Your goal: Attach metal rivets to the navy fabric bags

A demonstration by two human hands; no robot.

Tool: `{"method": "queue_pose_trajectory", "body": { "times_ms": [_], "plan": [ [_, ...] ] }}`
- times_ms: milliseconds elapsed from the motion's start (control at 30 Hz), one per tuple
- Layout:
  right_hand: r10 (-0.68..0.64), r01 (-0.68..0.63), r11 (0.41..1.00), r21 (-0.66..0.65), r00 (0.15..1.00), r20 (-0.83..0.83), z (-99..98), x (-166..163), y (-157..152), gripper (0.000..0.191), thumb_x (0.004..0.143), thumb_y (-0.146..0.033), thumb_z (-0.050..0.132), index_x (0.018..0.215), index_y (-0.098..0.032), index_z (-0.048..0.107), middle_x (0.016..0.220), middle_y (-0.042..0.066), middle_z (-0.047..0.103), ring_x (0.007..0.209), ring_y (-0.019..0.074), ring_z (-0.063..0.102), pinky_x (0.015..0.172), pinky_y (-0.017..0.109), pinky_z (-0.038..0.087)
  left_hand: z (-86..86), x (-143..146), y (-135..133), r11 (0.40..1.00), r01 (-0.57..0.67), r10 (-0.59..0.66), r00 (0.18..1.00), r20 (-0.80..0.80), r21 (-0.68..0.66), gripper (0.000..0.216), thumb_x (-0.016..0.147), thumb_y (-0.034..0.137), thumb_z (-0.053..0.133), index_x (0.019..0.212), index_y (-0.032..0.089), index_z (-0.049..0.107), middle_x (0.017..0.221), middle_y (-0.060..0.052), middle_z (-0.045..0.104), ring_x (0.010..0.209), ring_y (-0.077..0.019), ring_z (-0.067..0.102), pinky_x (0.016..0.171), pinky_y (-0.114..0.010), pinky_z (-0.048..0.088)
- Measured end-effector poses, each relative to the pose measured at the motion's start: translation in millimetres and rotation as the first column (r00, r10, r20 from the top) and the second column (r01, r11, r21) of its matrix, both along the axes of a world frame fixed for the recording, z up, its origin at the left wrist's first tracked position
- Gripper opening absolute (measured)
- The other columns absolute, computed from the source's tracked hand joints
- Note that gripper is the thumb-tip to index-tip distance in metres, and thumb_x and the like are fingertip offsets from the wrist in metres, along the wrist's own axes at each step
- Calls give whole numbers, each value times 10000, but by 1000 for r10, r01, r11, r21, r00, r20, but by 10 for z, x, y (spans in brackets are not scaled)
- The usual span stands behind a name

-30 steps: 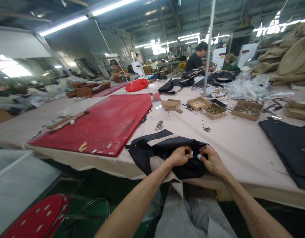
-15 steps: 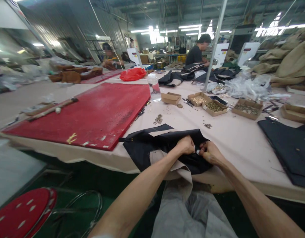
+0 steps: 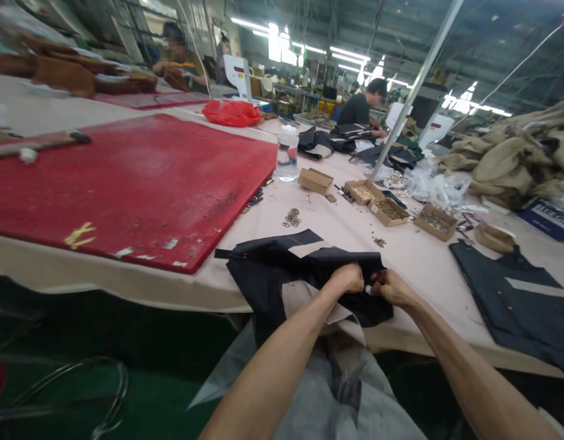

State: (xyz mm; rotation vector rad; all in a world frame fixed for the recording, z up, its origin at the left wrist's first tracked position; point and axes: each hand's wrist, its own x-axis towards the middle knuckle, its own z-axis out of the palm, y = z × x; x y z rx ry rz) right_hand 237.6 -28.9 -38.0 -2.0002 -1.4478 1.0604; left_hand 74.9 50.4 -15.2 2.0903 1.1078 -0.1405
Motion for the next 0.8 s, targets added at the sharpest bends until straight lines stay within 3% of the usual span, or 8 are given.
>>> {"method": "queue_pose_trajectory", "body": {
  "times_ms": [133, 233, 333, 400, 467, 600, 700, 800],
  "plan": [
    [-46, 46, 999, 9, 999, 26, -14, -85, 10, 215, 514, -137, 575, 723, -155, 621, 598, -13, 588, 520, 130, 492, 489, 233, 349, 19, -8, -6, 997, -70, 69, 997, -24, -43, 336, 533, 144, 719, 869, 160, 712, 811, -125, 710, 786, -291, 685, 662, -320, 522],
    [7, -18, 981, 193, 998, 54, 47, -162, -66, 53, 571, -170, 592, 616, -158, 616, 815, 48, 678, 736, 196, 615, 646, 274, 461, 64, -59, -6, 994, -102, 102, 995, -7, -41, 336, 543, 162, 720, 879, 164, 707, 845, -139, 713, 815, -306, 689, 680, -338, 527],
    [108, -91, 935, 343, 994, -33, 114, -77, -163, 97, 645, -255, 662, 678, -165, 674, 1048, 77, 685, 992, 252, 626, 830, 322, 485, 73, -110, 15, 991, -131, 131, 991, 20, -29, 321, 572, 180, 714, 892, 165, 705, 866, -144, 710, 825, -322, 691, 687, -363, 529],
    [115, -58, 949, 309, 978, -172, 144, 119, -168, 234, 683, -337, 691, 844, -169, 717, 1036, 88, 694, 947, 247, 646, 803, 334, 503, 57, -129, 20, 987, -156, 157, 987, 32, -38, 279, 595, 171, 698, 873, 163, 705, 858, -143, 708, 808, -318, 691, 674, -361, 525],
    [12, 46, 964, 260, 976, -218, 164, 390, -71, 345, 712, -402, 679, 950, -155, 709, 888, 81, 706, 760, 215, 652, 687, 318, 508, 39, -138, 14, 980, -192, 194, 980, 44, -55, 237, 612, 164, 686, 848, 164, 708, 846, -138, 705, 787, -302, 689, 660, -343, 519],
    [-215, 183, 913, 365, 975, 50, 195, 859, 393, 369, 713, -401, 619, 949, -130, 703, 743, 56, 688, 627, 185, 604, 574, 274, 460, 48, -132, -4, 965, -251, 255, 965, 55, -68, 271, 567, 132, 698, 833, 177, 720, 835, -116, 707, 765, -268, 681, 635, -295, 498],
    [-218, 104, 912, 398, 942, 255, 219, 1007, 764, 366, 729, -339, 544, 978, -132, 712, 785, 62, 714, 683, 189, 629, 608, 262, 466, 94, -117, -9, 961, -266, 270, 962, 40, -72, 284, 531, 102, 690, 801, 186, 725, 791, -93, 705, 730, -245, 670, 598, -267, 471],
    [-170, 33, 925, 379, 927, 333, 228, 1076, 1003, 286, 705, -303, 559, 873, -153, 735, 744, 46, 715, 691, 185, 628, 642, 253, 454, 114, -99, -22, 955, -290, 294, 954, 61, -59, 266, 525, 102, 682, 770, 199, 721, 768, -63, 703, 699, -206, 649, 564, -235, 435]
  ]
}}
